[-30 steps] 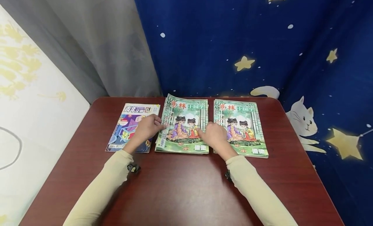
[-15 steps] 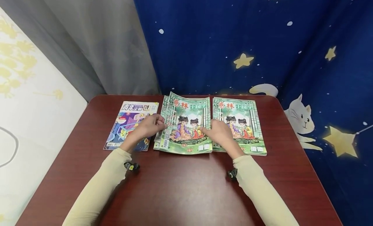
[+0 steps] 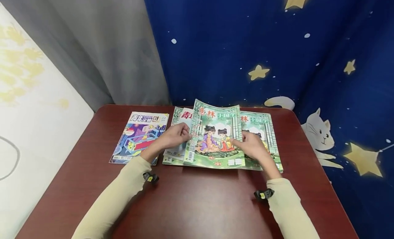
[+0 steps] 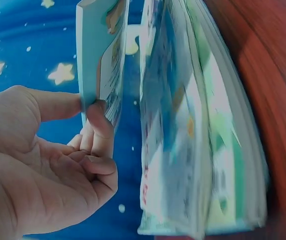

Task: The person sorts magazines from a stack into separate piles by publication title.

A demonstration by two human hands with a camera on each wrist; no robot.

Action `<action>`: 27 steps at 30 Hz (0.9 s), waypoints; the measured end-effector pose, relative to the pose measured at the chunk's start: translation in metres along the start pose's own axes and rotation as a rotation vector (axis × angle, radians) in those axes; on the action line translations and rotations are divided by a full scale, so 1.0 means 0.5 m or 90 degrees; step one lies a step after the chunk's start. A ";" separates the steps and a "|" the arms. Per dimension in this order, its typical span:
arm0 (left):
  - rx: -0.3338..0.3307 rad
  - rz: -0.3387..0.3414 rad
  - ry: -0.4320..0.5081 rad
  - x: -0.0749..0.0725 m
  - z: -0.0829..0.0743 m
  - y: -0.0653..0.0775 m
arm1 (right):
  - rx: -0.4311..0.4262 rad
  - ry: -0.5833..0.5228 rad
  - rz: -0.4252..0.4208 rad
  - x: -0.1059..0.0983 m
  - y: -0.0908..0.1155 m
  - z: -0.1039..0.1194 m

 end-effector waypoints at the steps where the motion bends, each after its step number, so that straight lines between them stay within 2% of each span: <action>1: 0.003 0.006 -0.006 0.006 -0.007 -0.009 | 0.001 -0.006 0.001 -0.006 0.001 -0.009; 9: 0.020 0.042 -0.040 0.060 -0.040 -0.072 | 0.024 -0.016 -0.018 -0.044 0.010 -0.064; 15: 0.030 0.053 -0.060 0.110 -0.065 -0.106 | 0.021 -0.007 -0.104 -0.062 0.016 -0.117; 21: 0.003 0.079 -0.154 0.150 -0.085 -0.140 | 0.027 -0.029 -0.165 -0.073 0.004 -0.164; 27: -0.006 0.126 -0.166 0.180 -0.110 -0.170 | 0.052 -0.002 -0.186 -0.091 0.007 -0.203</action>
Point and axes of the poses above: each hand's wrist, its own y-axis away from the middle knuckle, its own x-axis out of the palm, z = x × y, the point moved 2 cm from there along -y, towards the middle knuckle, and after that the axes turned 10 degrees about x, right-handed, at the moved point
